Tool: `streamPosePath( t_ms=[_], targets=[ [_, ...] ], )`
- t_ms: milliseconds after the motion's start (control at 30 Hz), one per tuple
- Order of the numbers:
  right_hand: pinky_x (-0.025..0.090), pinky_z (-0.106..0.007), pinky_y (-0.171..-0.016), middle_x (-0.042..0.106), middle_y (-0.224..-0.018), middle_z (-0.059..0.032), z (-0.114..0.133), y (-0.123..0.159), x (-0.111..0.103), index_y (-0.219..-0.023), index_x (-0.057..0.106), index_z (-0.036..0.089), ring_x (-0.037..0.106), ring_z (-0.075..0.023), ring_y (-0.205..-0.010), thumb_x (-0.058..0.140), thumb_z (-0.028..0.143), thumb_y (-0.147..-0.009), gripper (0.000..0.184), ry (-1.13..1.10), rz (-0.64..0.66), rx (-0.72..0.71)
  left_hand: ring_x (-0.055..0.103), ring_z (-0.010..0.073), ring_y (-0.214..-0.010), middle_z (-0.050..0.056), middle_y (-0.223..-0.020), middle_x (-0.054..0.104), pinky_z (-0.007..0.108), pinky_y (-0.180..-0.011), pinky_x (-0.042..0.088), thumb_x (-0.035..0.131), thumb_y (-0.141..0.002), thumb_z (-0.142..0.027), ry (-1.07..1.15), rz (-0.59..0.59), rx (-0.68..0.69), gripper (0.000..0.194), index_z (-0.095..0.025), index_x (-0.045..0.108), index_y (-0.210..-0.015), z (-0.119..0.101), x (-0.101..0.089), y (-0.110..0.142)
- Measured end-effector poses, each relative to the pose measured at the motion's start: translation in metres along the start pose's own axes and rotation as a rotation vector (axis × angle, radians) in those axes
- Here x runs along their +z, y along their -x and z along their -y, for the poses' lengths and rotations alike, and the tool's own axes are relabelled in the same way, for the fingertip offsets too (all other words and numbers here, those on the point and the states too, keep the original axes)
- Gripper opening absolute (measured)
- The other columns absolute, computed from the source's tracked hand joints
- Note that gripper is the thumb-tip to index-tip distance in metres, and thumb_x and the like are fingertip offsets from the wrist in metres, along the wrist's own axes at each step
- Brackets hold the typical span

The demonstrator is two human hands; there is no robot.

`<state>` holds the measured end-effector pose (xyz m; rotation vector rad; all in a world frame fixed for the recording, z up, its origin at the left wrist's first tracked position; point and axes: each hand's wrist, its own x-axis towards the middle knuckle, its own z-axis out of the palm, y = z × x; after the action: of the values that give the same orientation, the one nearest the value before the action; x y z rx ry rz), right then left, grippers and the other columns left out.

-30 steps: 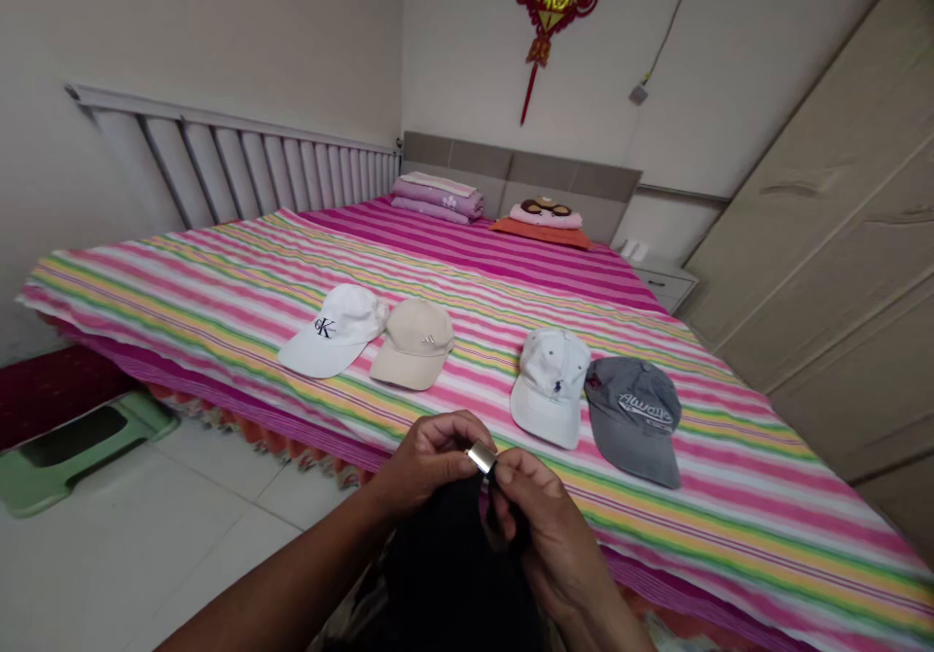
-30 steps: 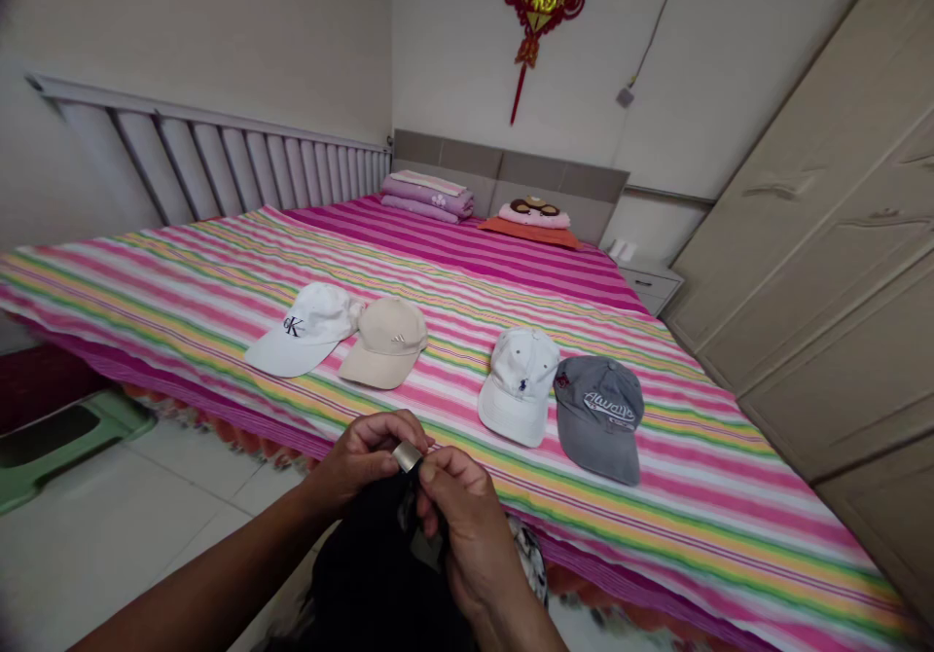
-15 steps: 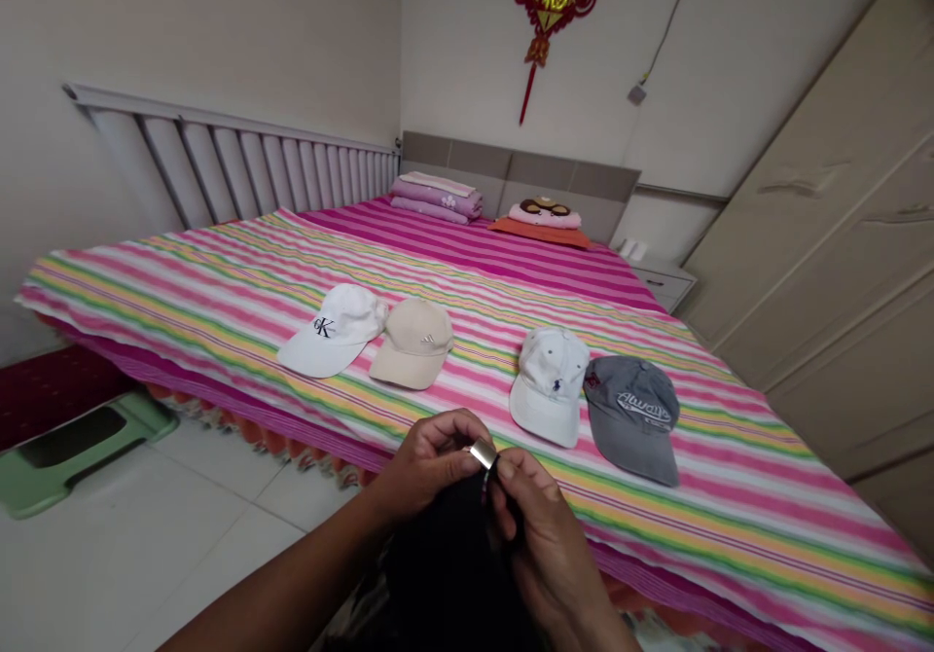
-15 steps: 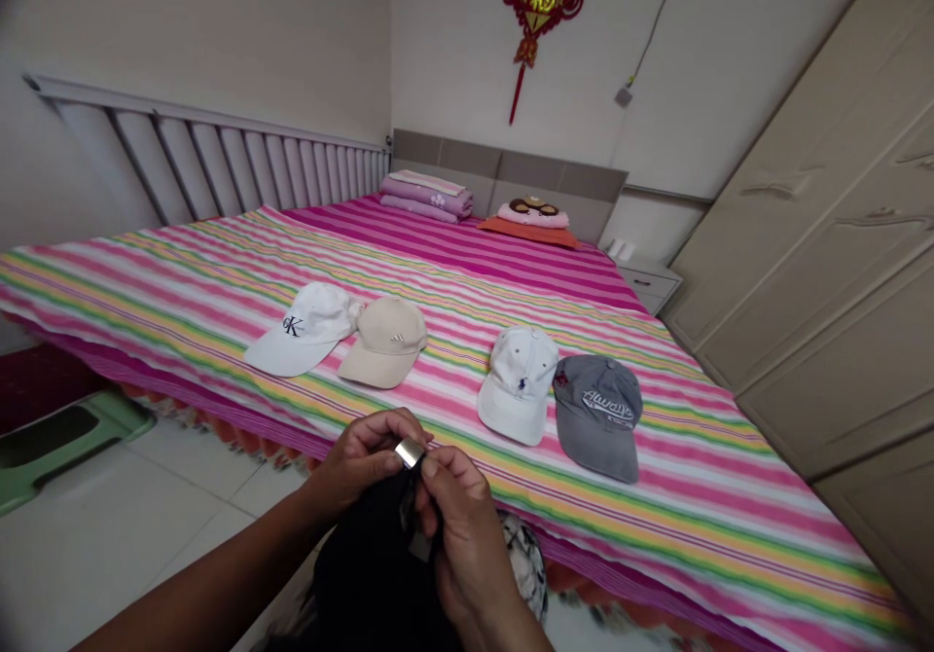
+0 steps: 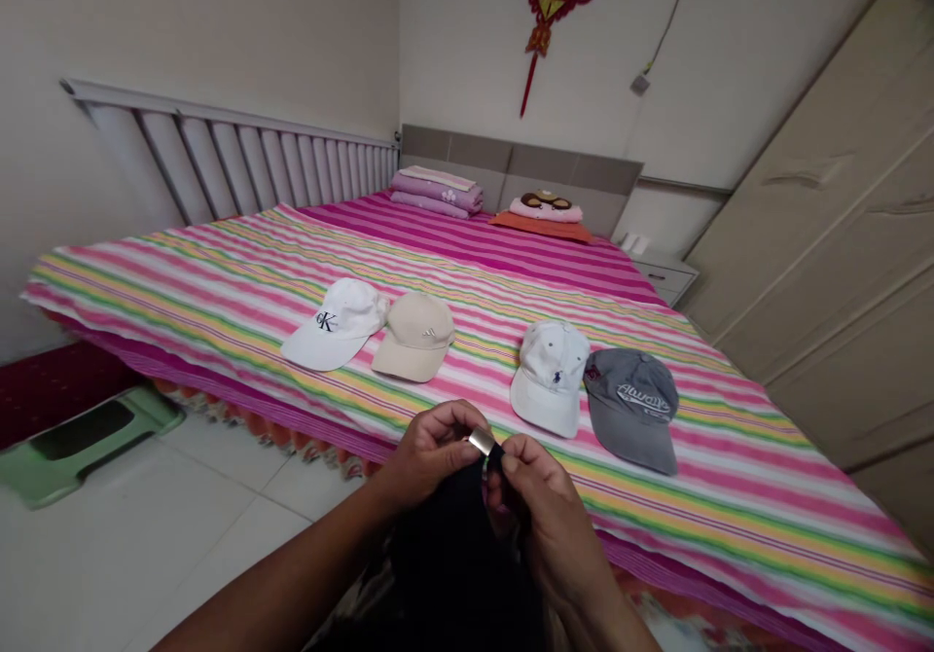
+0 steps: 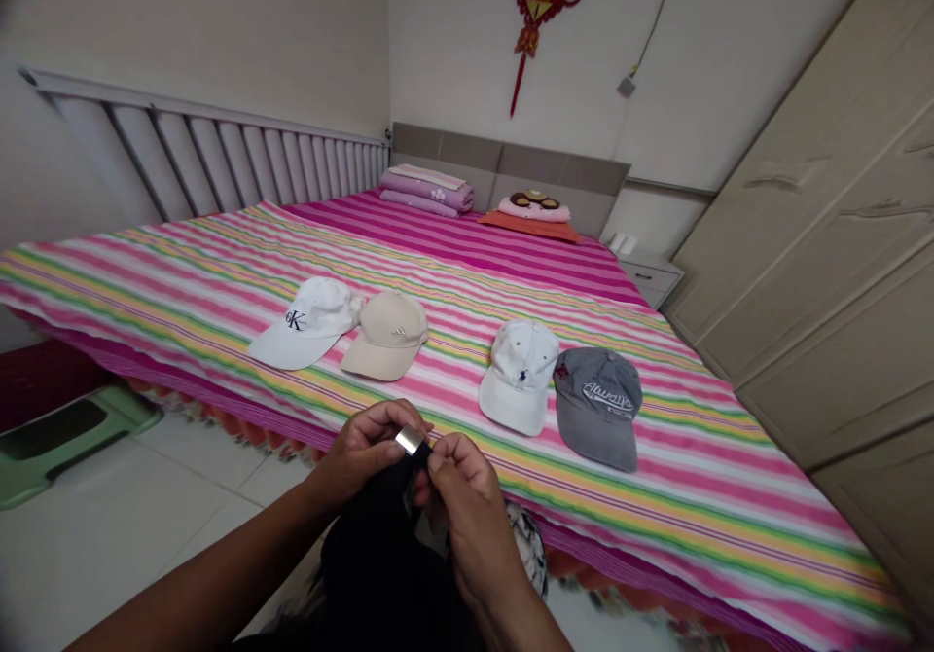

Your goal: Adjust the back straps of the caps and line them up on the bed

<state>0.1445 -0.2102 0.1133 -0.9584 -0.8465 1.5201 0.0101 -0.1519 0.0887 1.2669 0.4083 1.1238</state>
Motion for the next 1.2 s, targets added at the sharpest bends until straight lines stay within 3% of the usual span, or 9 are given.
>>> streamPosePath(
  t_ms=[267,500,700,967,1200],
  targets=[
    [0.027,-0.017,-0.042,0.050,-0.055,0.0049,0.003,0.001,0.003,-0.071,0.048,0.019,0.038,-0.0059,-0.045,0.059,0.037,-0.073,0.021,0.040,-0.009,-0.002,0.052,0.0126,-0.071,0.002,-0.075,0.054,0.023,-0.064,0.039,0.066,-0.066,-0.027,0.008,0.020,-0.011,0.021,-0.015,0.059,-0.082,-0.005,0.006,0.001],
    [0.032,-0.018,-0.045,0.047,-0.053,0.0049,0.008,0.003,-0.009,-0.069,0.049,0.017,0.040,-0.0070,-0.047,0.059,0.038,-0.074,0.023,0.196,0.035,-0.008,0.051,0.0128,-0.072,0.002,-0.075,0.055,0.023,-0.066,0.039,0.067,-0.065,-0.030,0.012,-0.025,0.014,0.024,-0.014,0.059,-0.081,-0.004,0.003,0.001],
    [0.030,-0.018,-0.044,0.048,-0.050,0.0054,0.005,0.001,-0.006,-0.065,0.049,0.017,0.038,-0.0056,-0.043,0.063,0.033,-0.071,0.022,0.097,0.028,0.027,0.050,0.0113,-0.069,0.002,-0.074,0.054,0.023,-0.065,0.038,0.066,-0.066,-0.029,-0.048,0.035,-0.047,0.023,-0.013,0.058,-0.082,-0.005,0.005,0.002],
    [0.035,-0.023,-0.051,0.057,-0.059,-0.0021,0.007,0.001,-0.015,-0.074,0.056,0.013,0.049,-0.0109,-0.052,0.055,0.038,-0.076,0.025,0.090,0.198,0.109,0.053,0.0137,-0.073,0.002,-0.075,0.057,0.025,-0.069,0.040,0.066,-0.066,-0.028,0.014,-0.019,-0.039,0.022,-0.015,0.059,-0.082,-0.004,-0.003,0.004],
    [0.030,-0.019,-0.046,0.052,-0.050,0.0030,0.001,-0.001,-0.013,-0.065,0.053,0.014,0.041,-0.0062,-0.044,0.064,0.031,-0.069,0.021,0.085,0.121,0.070,0.050,0.0115,-0.068,0.002,-0.073,0.056,0.023,-0.064,0.038,0.068,-0.064,-0.026,-0.013,0.059,-0.111,0.023,-0.013,0.060,-0.080,-0.004,-0.003,0.005]
  ],
)
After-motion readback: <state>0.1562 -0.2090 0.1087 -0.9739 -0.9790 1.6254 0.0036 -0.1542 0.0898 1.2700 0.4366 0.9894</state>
